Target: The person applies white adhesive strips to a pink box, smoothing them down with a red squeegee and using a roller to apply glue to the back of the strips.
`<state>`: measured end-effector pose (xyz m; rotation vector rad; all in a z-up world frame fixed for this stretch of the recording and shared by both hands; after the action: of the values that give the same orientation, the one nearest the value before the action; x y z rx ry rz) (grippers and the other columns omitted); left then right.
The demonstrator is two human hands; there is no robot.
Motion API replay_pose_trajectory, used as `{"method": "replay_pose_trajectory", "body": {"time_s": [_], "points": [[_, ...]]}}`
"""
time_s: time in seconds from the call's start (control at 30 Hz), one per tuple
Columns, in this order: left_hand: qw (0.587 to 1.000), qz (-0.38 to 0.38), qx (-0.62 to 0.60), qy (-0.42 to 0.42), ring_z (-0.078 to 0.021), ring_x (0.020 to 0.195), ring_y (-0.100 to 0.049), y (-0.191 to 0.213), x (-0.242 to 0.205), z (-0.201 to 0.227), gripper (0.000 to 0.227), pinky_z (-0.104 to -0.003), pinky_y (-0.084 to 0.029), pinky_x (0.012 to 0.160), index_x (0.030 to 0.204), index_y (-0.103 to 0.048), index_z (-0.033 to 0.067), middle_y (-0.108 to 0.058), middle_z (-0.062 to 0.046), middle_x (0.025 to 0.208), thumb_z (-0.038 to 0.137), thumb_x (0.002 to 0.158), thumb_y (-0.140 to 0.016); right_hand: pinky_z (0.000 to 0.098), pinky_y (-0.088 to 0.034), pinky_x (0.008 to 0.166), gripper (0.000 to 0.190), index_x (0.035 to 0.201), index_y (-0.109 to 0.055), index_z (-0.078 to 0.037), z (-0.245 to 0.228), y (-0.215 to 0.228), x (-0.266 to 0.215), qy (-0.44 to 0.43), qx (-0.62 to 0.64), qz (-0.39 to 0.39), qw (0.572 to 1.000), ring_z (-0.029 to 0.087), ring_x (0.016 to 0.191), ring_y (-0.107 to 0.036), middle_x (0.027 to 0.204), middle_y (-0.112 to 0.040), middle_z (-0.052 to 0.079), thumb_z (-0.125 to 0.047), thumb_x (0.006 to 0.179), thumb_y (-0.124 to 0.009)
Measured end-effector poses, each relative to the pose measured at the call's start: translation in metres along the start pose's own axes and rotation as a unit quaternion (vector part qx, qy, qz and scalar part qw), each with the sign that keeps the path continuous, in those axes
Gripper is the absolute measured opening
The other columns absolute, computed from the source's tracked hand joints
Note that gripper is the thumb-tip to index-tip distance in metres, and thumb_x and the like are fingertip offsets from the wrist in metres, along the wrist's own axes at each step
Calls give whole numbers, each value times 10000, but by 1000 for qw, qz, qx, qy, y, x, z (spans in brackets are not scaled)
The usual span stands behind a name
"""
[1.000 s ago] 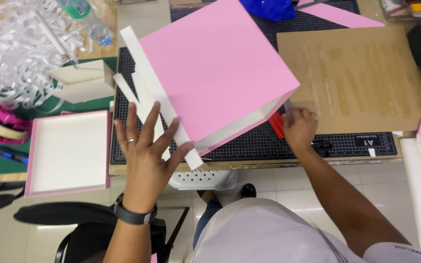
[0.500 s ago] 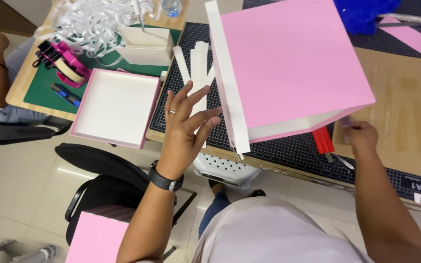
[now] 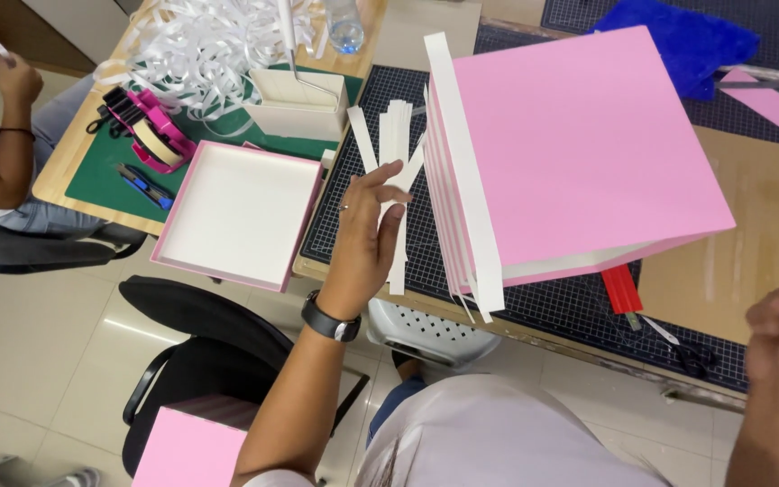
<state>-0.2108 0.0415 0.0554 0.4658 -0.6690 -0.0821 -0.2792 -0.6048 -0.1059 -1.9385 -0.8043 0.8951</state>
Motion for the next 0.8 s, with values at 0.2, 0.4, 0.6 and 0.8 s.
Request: {"method": "replay_pose_trajectory", "body": {"time_s": [0.2, 0.4, 0.6, 0.8], "points": [[995, -25, 76, -59, -360, 1521, -406, -25, 36, -44, 531, -709, -224, 1282, 1466, -524, 227, -444, -66, 1585, -103, 1052, -485, 255, -236, 392, 107, 1070, -474, -189, 105, -268, 189, 495, -281, 469, 676, 125, 403, -308, 540, -388, 16, -164, 1172, -454], [974, -10, 220, -55, -400, 1529, -333, -57, 100, -104, 710, -666, -203, 1275, 1513, -520, 238, -400, -110, 1626, -149, 918, -538, 253, -234, 331, 136, 1029, -564, -78, 121, -288, 242, 395, -333, 392, 761, 114, 363, -388, 478, -470, 40, -172, 1086, -484], [960, 36, 274, -49, -445, 1495, -284, -71, 146, -138, 613, -681, -195, 1233, 1262, -693, 226, -405, -132, 1564, -187, 849, -508, 252, -230, 289, 116, 1011, -567, -100, 126, -280, 266, 344, -334, 397, 783, 108, 337, -383, 450, -483, 50, -193, 1058, -515], [969, 25, 245, -31, -452, 1498, -257, -74, 157, -143, 456, -681, -190, 1234, 1151, -706, 194, -420, -143, 1549, -143, 909, -517, 252, -244, 291, 140, 983, -593, -67, 132, -276, 269, 327, -319, 388, 801, 107, 345, -413, 468, -519, 53, -166, 1058, -527]]}}
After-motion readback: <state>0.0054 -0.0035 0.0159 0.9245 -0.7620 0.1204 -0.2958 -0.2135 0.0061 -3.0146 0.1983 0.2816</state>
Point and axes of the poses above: each hand's wrist, its own x-axis towards the middle knuckle, its own y-axis out of the back of the hand, z = x × y, the point moved 2 cm from there along x, towards the middle knuckle
